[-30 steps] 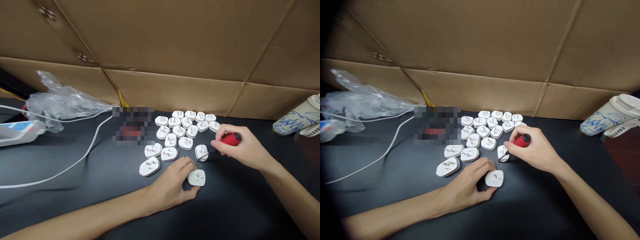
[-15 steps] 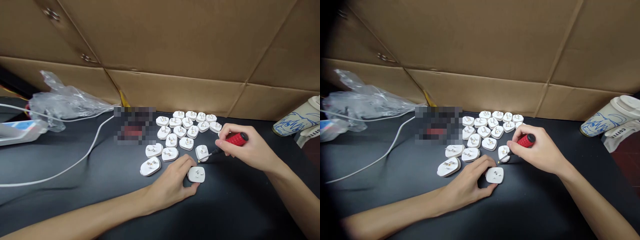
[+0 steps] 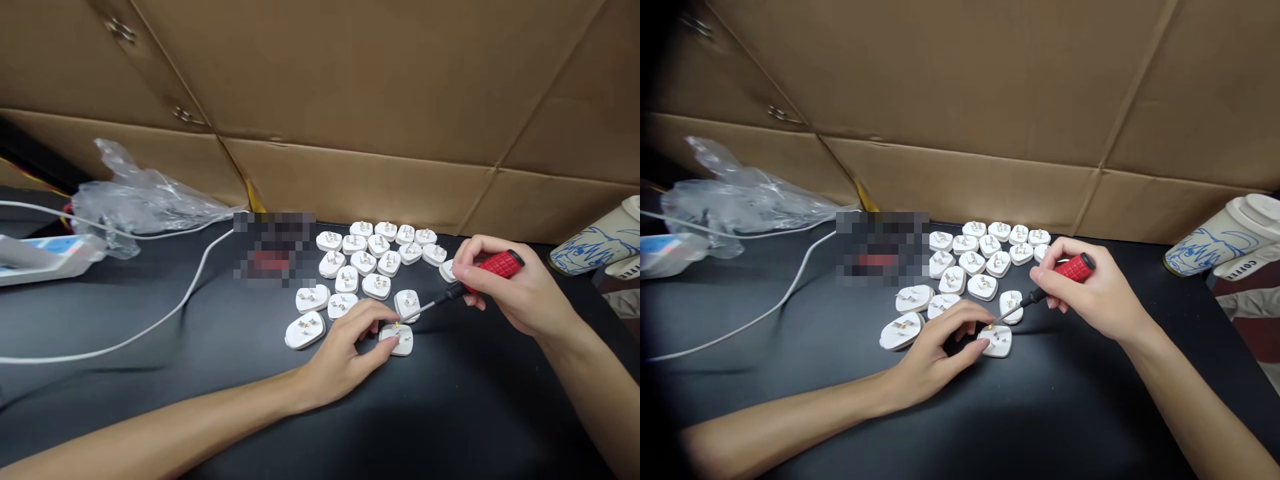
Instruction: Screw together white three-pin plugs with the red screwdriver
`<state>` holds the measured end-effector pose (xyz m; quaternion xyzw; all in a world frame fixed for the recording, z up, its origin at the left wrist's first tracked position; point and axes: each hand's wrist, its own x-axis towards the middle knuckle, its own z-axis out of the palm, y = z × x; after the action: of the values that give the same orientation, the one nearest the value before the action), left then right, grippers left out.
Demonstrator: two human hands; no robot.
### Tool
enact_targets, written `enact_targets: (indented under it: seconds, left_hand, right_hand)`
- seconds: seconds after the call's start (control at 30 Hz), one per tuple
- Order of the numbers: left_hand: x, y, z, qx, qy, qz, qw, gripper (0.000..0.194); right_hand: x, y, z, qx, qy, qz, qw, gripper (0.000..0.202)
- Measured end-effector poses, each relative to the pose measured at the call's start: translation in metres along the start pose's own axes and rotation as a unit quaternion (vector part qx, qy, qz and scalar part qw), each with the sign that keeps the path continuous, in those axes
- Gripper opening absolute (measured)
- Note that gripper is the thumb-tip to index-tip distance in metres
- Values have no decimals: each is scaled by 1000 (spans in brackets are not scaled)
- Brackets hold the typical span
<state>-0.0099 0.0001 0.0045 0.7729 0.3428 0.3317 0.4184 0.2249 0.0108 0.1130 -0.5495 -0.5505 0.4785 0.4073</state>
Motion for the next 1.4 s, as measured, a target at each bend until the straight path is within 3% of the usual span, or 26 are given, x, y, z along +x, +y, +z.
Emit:
enact_targets:
  seconds: [0.17,0.4,0.87,1.4]
  left_hand:
    - [1,-3,1,-18,-3,-32,999,16]
    - [2,-4,1,-39,-3,-76,996,14]
    - [2,-5,1,-31,24,-76,996,14]
    - [3,-5,0,-31,11,-76,997,17]
  right_hand:
    - [0,2,3,7,-29,6,1000,29]
    - [-1,2,7,10,-12,-2,1000,31]
    - [1,5,1,29,1,-24,999,27]
    - [-1,3,9,-7,1,-2,1000,29]
